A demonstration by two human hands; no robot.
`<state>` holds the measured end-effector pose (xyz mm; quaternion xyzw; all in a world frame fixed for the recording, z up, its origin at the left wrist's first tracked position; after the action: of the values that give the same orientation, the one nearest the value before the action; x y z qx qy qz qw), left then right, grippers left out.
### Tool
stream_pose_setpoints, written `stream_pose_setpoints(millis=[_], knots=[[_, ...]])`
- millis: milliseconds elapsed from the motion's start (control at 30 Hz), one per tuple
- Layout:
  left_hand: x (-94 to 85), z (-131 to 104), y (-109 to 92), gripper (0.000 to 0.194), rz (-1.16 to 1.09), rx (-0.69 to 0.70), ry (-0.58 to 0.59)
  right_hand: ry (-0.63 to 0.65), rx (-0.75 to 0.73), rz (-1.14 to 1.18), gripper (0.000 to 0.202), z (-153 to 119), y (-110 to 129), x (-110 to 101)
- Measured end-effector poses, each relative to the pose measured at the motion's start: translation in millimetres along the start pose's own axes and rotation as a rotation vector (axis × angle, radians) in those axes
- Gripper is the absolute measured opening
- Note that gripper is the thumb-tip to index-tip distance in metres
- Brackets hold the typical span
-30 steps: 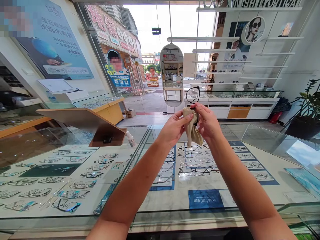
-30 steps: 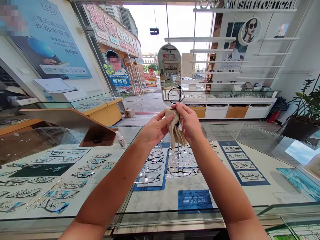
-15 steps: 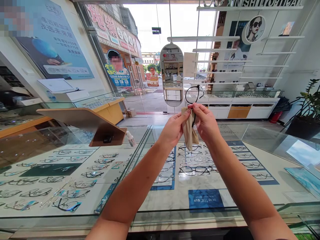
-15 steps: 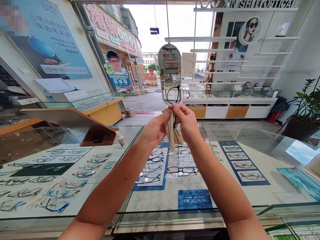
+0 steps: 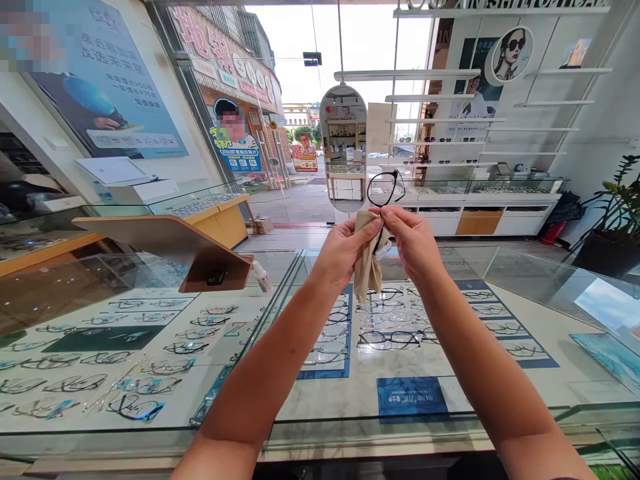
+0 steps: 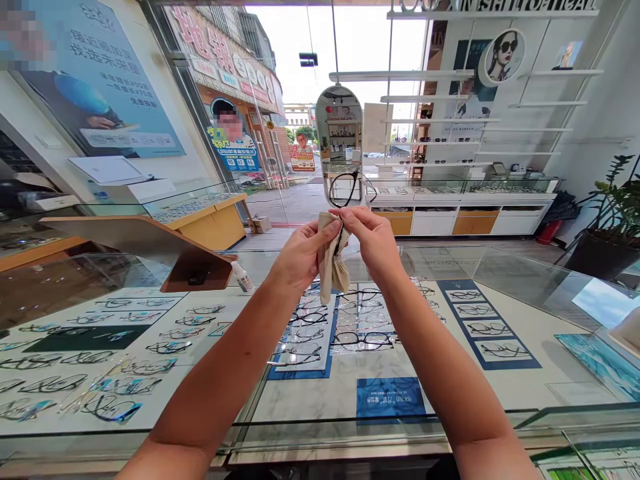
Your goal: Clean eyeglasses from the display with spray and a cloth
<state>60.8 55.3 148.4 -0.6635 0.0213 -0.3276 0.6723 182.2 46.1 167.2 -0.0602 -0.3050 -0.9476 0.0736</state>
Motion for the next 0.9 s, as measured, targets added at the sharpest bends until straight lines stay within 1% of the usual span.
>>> stream_pose_setpoints(millis=[100,233,333,467,633,800,900], knots=[[-0.6,-0.3,0.8,0.042,0.030,0.006,0.010,-0.050,0.036,0.060,0.033,-0.6,-6.3,-2.3],[3.0,-3.6,-1.5,0.041,0.073,0.049,0.034,-0.120,0.103,0.182,0.031,-1.6,-11.6,-3.8],[6.1,-6.4,-3.3,0.041,0.087,0.055,0.036,-0.149,0.152,0.209,0.033,-3.0,-12.7,-3.2],[7.4,-7.3,-1.6,0.041,0.108,0.017,0.044,-0.157,0.171,0.195,0.039,-4.2,-9.4,-1.6],[3.7,-6.0,-0.7,0.041,0.183,0.007,0.047,-0.122,0.129,0.196,0.035,-4.3,-2.0,1.2],[4.3,-7.1,-3.3,0.043,0.274,0.013,0.092,-0.124,0.150,0.182,0.039,-5.3,-7.1,0.0],[3.4,-9.1,-5.3,0.043,0.294,0.019,0.081,-0.128,0.167,0.166,0.042,-5.2,-10.2,-0.6]])
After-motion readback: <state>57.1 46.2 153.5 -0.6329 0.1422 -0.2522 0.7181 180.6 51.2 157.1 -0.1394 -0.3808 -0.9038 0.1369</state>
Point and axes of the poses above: each hand's wrist, its own z-axis towards the middle knuckle, its own x-axis out of the palm, y = z × x, the point moved 8 cm from there along z, towards the middle knuckle, and after that the axes turned 15 degrees about -x, right-handed, at the moved point
